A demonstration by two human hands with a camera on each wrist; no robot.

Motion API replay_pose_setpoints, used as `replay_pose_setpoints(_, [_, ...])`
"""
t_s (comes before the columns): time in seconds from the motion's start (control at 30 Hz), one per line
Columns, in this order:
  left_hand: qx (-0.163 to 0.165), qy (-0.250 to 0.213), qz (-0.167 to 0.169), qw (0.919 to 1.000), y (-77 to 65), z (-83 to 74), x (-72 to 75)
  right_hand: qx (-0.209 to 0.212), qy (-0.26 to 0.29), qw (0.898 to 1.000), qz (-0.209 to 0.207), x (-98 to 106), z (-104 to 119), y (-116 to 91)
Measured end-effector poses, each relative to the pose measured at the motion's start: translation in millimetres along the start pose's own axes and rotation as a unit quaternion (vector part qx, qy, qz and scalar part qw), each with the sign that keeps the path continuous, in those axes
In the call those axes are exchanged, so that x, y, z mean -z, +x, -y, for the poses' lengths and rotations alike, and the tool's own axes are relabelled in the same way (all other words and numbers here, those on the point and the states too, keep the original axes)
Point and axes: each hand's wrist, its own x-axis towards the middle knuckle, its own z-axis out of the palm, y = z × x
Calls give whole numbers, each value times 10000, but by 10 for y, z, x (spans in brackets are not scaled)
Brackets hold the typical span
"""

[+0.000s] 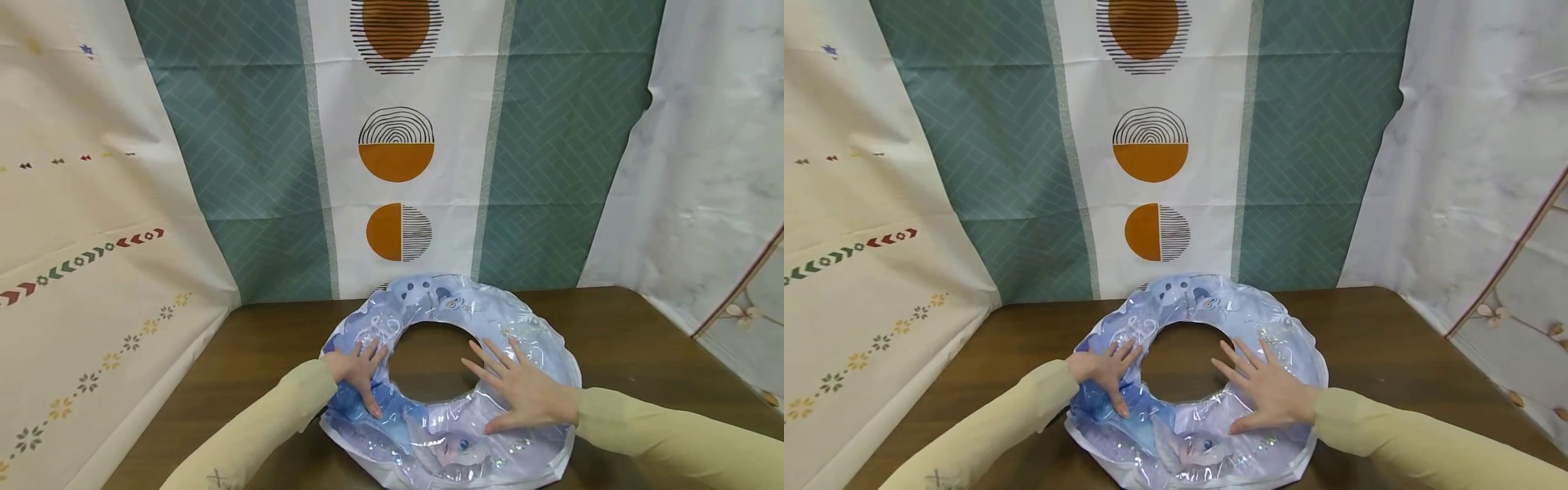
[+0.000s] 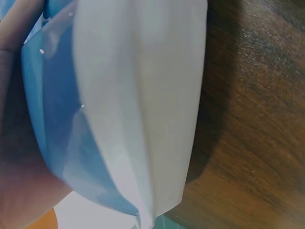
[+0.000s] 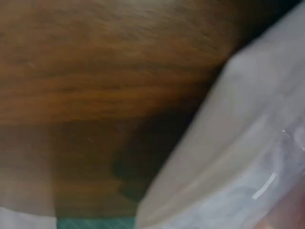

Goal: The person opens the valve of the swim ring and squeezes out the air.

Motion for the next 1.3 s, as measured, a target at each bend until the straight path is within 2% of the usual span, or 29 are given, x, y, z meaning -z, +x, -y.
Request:
replay_pose_setpoints(0.2, [50, -16, 64, 10000, -2, 12, 8, -717, 48, 9973, -150, -19, 3, -103])
replay_pose_setpoints(0.33, [86, 29, 45, 9999, 14, 25, 6, -1226, 202, 9922, -5, -31, 33, -133])
replay_pose_setpoints(0.53, [63, 18, -63, 10000, 26, 16, -15, -1593, 696, 9839, 404, -39, 50, -144])
replay_pose_setpoints(0.77, [14, -44, -81, 10000, 17, 17, -16, -1985, 1455, 9641, 997, -49, 36, -143])
replay_pose_setpoints(1.0, [81, -55, -117, 9999, 16, 8, -20, -2032, 1752, 9508, 1548, 9, -18, -72])
replay_pose_setpoints(1.13, [80, -49, -134, 9999, 22, -11, -16, -2295, 2096, 9323, 1850, 148, -50, 25])
replay_pose_setpoints(1.23, [105, -76, -89, 9999, 10, -26, -4, -2659, 2254, 9244, 1549, 233, -52, 161])
replay_pose_setpoints(1.3, [133, -87, -56, 9999, 9, -27, -4, -2851, 2236, 9246, 1179, 277, -48, 296])
